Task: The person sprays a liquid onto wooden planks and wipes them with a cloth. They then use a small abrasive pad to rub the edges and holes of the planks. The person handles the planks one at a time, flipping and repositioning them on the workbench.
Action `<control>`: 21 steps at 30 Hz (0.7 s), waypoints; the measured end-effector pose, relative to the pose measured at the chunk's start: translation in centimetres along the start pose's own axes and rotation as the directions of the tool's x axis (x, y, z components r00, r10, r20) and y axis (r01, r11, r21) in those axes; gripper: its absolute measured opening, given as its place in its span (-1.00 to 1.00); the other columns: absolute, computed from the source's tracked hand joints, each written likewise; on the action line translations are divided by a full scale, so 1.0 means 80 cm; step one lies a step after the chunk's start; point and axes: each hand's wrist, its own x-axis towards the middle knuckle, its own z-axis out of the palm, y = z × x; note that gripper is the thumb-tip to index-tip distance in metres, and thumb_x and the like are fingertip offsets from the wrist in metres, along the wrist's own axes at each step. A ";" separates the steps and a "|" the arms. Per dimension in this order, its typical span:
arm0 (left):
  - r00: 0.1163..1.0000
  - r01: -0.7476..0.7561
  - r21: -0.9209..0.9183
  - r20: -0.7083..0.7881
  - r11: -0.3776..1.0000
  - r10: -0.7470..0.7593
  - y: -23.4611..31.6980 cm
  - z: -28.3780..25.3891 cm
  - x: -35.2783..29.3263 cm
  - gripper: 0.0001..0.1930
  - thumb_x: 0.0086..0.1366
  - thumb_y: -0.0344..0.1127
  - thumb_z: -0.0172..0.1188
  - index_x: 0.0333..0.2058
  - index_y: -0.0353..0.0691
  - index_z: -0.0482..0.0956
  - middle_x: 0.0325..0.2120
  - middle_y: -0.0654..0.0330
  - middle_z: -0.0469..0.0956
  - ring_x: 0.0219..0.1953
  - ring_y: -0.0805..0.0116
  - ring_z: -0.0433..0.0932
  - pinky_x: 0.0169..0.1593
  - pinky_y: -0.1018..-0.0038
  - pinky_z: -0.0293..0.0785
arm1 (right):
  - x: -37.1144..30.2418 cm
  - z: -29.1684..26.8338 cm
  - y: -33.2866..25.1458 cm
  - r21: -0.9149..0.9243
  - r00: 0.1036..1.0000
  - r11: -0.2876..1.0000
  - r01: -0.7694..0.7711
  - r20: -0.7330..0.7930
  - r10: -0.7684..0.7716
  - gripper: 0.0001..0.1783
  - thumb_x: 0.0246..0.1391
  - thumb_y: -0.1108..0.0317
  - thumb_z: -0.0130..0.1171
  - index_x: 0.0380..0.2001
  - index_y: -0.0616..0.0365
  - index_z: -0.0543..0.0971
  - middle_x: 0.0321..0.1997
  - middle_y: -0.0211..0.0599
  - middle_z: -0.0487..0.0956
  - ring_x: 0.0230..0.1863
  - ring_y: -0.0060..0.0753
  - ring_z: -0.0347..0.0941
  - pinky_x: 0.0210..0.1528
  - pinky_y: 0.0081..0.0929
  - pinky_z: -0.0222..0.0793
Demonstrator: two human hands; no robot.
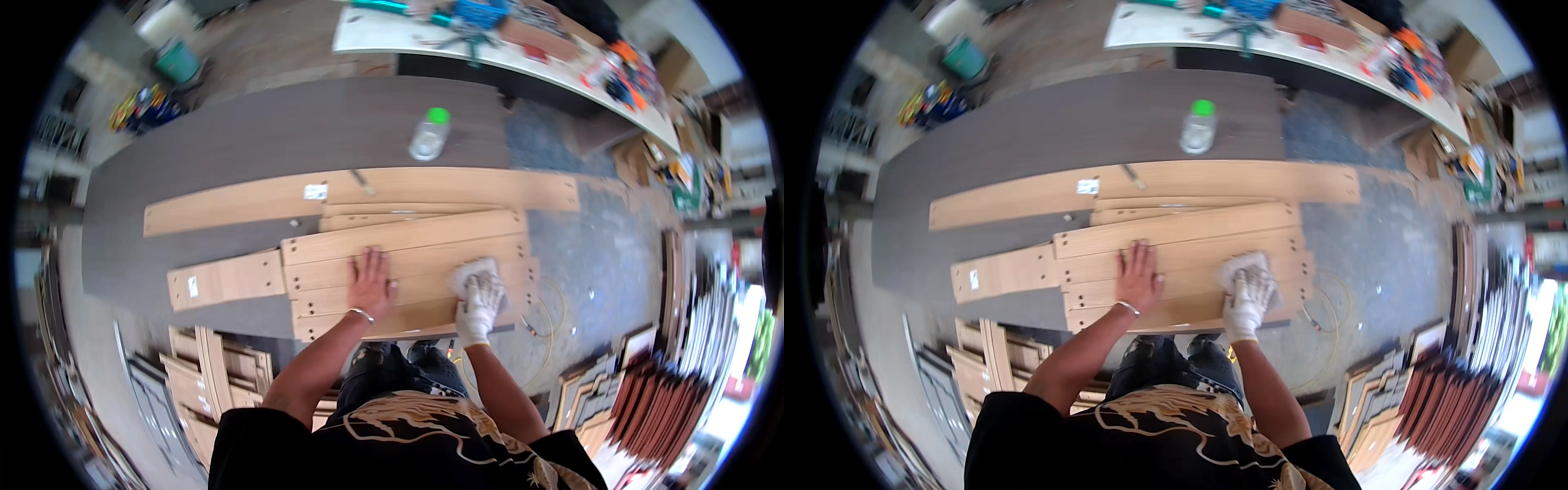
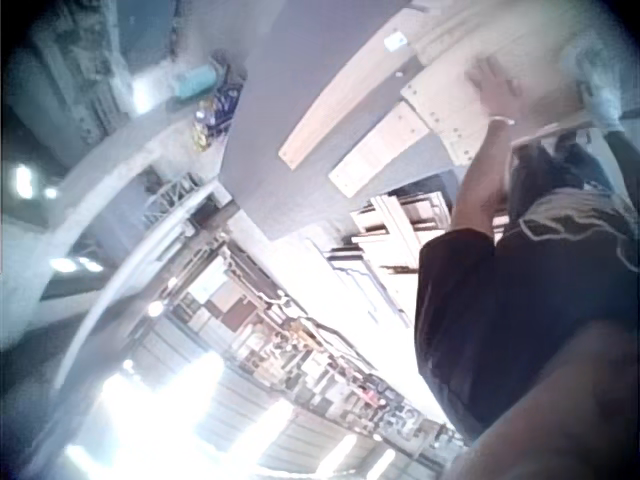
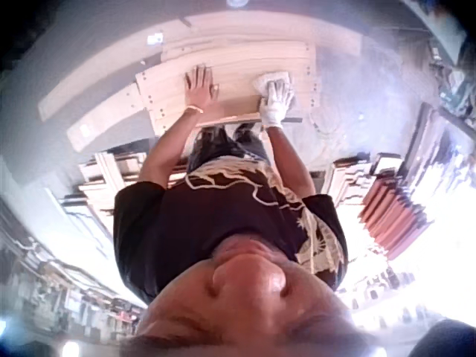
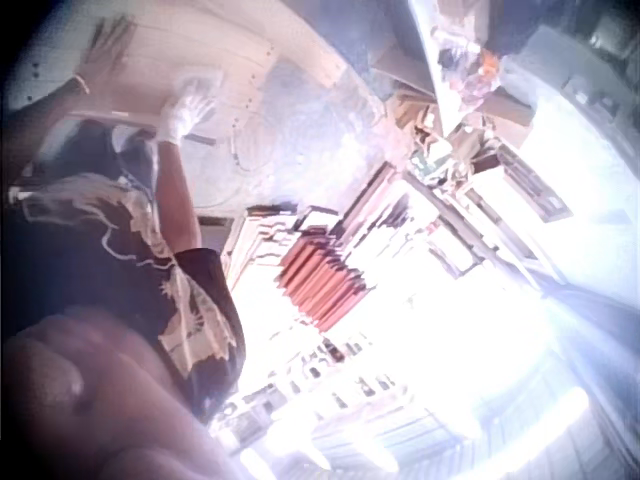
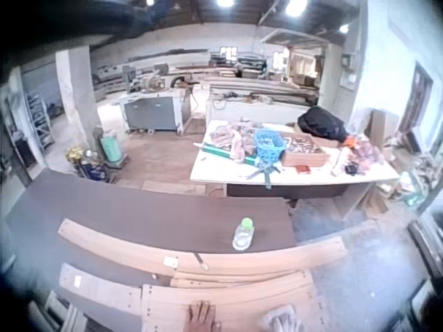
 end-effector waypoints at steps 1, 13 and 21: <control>0.999 -0.010 0.024 -0.034 1.000 0.011 -0.006 0.004 -0.003 -0.21 0.40 0.02 -0.03 0.46 -0.31 0.06 0.54 -0.01 -0.11 0.58 -0.02 -0.22 0.52 -0.22 -0.42 | 0.002 -0.003 -0.001 0.053 0.999 0.998 0.027 -0.022 -0.026 -0.29 -0.05 0.34 0.31 0.26 0.07 0.49 0.48 0.09 0.29 0.58 0.19 -0.03 0.60 0.15 -0.32; 0.995 -0.087 0.225 -0.019 0.970 0.093 -0.008 0.002 -0.008 -0.35 0.47 -0.03 -0.10 0.50 0.20 0.09 0.55 -0.05 -0.21 0.57 -0.17 -0.27 0.50 -0.24 -0.40 | -0.160 -0.140 0.130 0.597 0.754 -0.759 -0.260 0.617 0.227 -0.44 0.32 0.14 0.12 0.32 0.07 0.39 0.24 -0.16 0.52 0.26 -0.07 0.45 0.31 0.09 0.35; 0.993 -0.107 0.281 0.075 0.954 0.089 0.001 -0.008 0.003 -0.35 0.47 0.05 -0.06 0.49 0.25 0.12 0.55 -0.08 -0.27 0.57 -0.20 -0.31 0.49 -0.25 -0.41 | -0.256 -0.194 0.246 0.696 0.809 -0.701 0.154 0.318 0.494 -0.30 0.36 -0.15 0.01 0.41 -0.01 0.34 0.48 -0.18 0.35 0.45 0.07 0.26 0.47 0.19 0.13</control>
